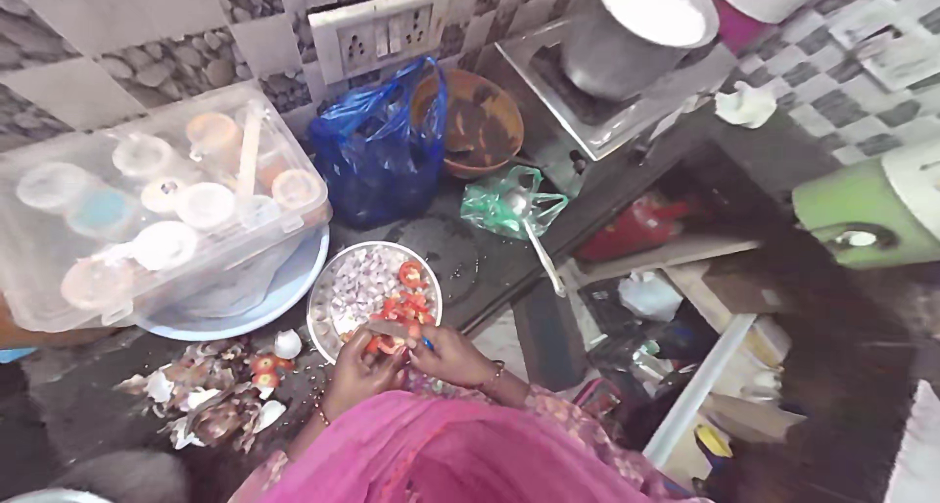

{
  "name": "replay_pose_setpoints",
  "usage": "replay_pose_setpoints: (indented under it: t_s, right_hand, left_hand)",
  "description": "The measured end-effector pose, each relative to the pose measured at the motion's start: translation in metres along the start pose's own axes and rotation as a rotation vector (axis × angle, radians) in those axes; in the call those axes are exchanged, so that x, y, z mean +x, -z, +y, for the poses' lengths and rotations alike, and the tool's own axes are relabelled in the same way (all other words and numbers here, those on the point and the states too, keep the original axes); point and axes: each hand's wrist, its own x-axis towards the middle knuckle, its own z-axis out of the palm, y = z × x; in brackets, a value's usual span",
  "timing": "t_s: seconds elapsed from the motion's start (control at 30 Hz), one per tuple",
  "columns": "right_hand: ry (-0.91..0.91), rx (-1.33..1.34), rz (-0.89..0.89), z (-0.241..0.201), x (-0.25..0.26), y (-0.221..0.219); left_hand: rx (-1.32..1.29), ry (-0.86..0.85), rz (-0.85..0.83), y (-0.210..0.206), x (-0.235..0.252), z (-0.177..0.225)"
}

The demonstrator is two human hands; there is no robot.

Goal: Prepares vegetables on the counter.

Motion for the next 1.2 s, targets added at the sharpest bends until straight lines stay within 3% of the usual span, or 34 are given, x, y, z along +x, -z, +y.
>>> replay_pose_setpoints:
  t_s: [0.3,0.67,0.83,0.87,0.93,0.97,1.07,1.2]
  right_hand:
    - [-0.017,0.034,0.046,-0.004,0.002,0.004]
    - [-0.053,0.013,-0.017,-0.003,0.005,-0.001]
    - [-0.093,0.034,-0.046,-0.001,0.007,-0.005]
    - [-0.097,0.03,-0.049,0.001,0.008,-0.005]
    - [-0.109,0.021,-0.065,0.003,0.01,-0.007]
    - [-0.105,0.021,-0.061,0.004,0.009,-0.007]
    - [-0.086,0.03,-0.057,0.001,0.008,-0.008]
    - [-0.085,0.042,-0.086,0.0,0.008,-0.006]
  left_hand:
    - [-0.2,-0.065,-0.159,0.009,0.004,-0.006]
    - [-0.044,-0.077,-0.059,0.009,0.003,-0.027]
    - [0.054,0.055,-0.006,0.007,0.001,-0.021]
    - [0.056,0.009,-0.02,0.011,0.002,-0.033]
    - [-0.032,-0.281,-0.012,0.022,0.006,-0.094]
    - [-0.035,-0.309,0.008,0.022,0.007,-0.102]
    - [0.1,0.03,0.024,0.009,0.001,-0.028]
    - [0.134,0.021,0.046,0.005,-0.002,-0.014]
